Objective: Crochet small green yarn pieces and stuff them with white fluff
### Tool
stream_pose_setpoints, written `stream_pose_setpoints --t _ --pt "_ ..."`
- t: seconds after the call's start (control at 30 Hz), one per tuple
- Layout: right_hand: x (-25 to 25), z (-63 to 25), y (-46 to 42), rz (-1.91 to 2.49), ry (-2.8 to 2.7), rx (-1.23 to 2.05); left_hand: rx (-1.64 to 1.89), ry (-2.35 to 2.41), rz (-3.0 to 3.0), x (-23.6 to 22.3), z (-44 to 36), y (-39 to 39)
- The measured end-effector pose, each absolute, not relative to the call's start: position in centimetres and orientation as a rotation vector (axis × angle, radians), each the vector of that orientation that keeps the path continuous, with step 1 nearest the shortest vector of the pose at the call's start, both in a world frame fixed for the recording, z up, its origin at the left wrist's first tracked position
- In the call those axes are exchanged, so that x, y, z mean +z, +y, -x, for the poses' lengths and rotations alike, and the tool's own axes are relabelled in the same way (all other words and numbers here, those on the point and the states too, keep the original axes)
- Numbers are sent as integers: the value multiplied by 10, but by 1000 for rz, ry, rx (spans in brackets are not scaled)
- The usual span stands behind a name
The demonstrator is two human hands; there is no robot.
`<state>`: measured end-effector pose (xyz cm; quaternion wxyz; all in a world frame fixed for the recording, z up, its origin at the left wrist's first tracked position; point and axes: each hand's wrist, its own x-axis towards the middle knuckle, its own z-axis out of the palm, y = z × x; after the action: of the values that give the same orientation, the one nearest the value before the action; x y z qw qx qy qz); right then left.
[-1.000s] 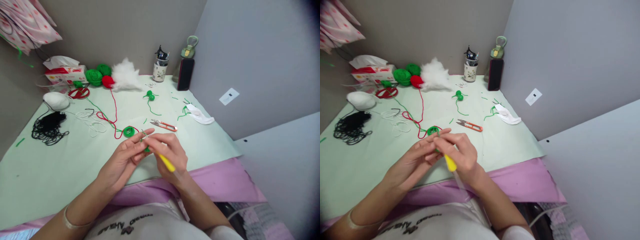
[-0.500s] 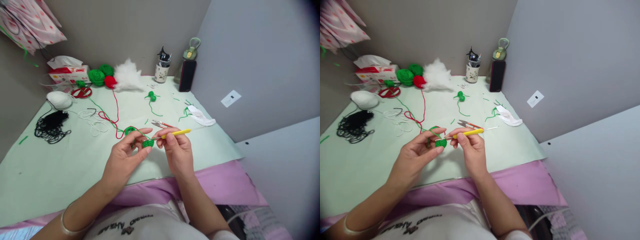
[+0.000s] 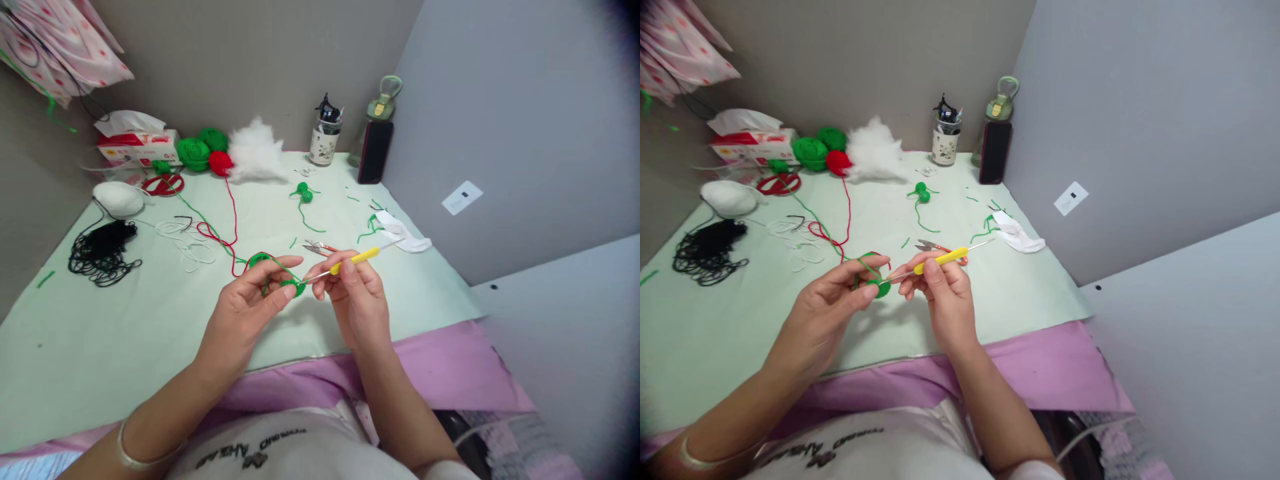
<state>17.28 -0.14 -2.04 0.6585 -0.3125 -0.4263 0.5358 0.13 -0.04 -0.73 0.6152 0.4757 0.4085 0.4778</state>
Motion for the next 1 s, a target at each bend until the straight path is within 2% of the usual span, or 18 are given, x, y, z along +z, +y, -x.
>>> stream_pose_setpoints --t 0.17,0.5,0.6,0.7,0.77,0.93,1.0 --pt "-19 -173 -8 742 -1086 1043 1107 931 -1141 -10 0 0" --pt "-22 -170 -18 748 -1601 280 1291 1045 -1280 -9 -8 -3" --pt "-25 -169 -17 743 -1718 33 1286 1027 -1174 -5 -10 -4" --pt "-30 -169 -16 811 -1815 -175 1137 904 -885 -2 -10 -3" --pt "-31 -170 -15 821 -1771 -132 1004 818 -709 0 -9 1" --pt "-24 -172 -8 759 -1330 542 991 747 -598 4 -6 8" --pt "-20 -172 -6 739 -1269 710 1001 734 -655 4 -8 8"
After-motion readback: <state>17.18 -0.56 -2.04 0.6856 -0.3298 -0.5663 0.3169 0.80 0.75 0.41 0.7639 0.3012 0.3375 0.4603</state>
